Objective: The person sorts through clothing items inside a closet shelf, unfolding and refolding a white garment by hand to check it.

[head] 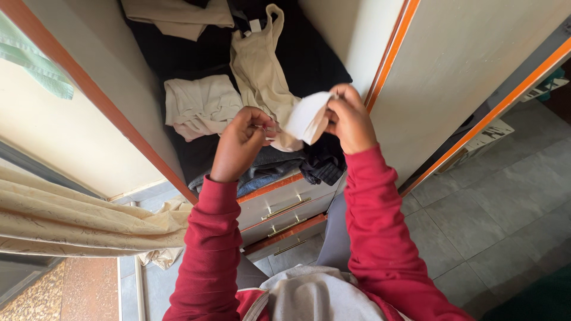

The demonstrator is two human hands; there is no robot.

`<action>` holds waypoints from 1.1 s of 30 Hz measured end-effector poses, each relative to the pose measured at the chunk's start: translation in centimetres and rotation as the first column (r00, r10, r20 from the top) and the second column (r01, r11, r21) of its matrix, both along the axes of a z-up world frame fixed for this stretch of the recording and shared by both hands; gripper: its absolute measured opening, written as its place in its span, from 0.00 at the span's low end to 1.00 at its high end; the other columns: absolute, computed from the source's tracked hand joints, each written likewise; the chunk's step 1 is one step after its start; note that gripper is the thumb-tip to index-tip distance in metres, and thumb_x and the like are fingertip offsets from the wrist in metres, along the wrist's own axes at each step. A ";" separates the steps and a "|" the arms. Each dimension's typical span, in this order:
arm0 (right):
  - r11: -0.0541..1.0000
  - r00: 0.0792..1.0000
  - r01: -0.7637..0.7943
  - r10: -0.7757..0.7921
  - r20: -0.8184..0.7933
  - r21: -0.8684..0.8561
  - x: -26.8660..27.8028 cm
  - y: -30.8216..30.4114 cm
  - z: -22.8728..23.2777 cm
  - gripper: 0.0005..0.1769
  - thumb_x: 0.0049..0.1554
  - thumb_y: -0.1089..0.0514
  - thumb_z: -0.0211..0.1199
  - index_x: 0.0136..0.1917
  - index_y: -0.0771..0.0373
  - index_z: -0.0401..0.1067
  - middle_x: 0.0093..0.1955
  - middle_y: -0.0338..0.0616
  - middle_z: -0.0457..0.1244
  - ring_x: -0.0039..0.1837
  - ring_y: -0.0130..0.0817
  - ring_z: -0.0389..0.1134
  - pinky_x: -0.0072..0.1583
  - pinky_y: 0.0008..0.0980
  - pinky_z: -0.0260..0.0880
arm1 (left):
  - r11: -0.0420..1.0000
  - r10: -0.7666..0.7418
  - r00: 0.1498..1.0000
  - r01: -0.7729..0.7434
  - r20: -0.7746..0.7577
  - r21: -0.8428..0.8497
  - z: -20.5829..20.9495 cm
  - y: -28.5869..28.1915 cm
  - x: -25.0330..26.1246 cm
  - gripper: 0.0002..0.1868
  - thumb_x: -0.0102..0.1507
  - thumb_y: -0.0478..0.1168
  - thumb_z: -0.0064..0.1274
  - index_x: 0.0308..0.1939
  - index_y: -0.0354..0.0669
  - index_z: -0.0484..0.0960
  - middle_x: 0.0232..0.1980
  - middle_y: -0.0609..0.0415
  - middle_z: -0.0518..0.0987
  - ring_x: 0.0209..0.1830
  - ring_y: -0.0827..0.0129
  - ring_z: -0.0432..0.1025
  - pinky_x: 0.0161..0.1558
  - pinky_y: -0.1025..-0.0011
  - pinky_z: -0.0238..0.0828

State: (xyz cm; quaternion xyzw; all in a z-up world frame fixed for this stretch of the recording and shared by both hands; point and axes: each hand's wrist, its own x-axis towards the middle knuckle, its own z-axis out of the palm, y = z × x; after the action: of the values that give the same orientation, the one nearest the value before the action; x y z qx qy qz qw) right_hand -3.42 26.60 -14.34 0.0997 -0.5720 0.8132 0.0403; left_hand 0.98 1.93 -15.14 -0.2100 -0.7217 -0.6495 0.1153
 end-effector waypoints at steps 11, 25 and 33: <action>0.992 0.937 -0.017 0.059 -0.344 0.126 -1.2 -4.3 4.2 0.08 0.60 0.67 0.55 0.53 0.63 0.69 0.46 0.39 0.63 0.47 0.23 0.64 0.50 0.24 0.68 | 0.819 0.468 0.743 -0.568 -0.478 -0.080 0.3 4.6 -0.5 0.12 0.66 0.35 0.60 0.51 0.38 0.75 0.47 0.45 0.77 0.41 0.61 0.75 0.43 0.66 0.74; 0.986 0.890 0.121 -0.058 -0.451 0.112 -2.7 -2.1 6.2 0.10 0.58 0.66 0.45 0.44 0.65 0.69 0.35 0.31 0.58 0.37 0.18 0.52 0.40 0.23 0.53 | 0.892 0.428 0.779 -0.446 -0.459 0.074 8.2 2.9 -2.9 0.04 0.71 0.32 0.49 0.48 0.36 0.72 0.33 0.51 0.75 0.28 0.68 0.69 0.33 0.70 0.67; 0.855 0.710 0.466 -0.207 -0.673 0.229 -1.5 -1.5 5.7 0.11 0.58 0.66 0.46 0.47 0.67 0.70 0.37 0.35 0.58 0.40 0.23 0.55 0.42 0.27 0.56 | 0.930 0.286 0.805 -0.364 -0.521 -0.052 10.1 1.9 -2.2 0.06 0.70 0.35 0.50 0.48 0.36 0.76 0.36 0.48 0.76 0.34 0.66 0.70 0.39 0.68 0.68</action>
State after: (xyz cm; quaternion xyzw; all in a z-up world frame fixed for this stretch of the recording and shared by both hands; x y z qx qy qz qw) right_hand -4.93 25.11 -8.63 0.2617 -0.6807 0.5828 0.3585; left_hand -1.22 3.85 -5.05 -0.2533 -0.7380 -0.4862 0.3934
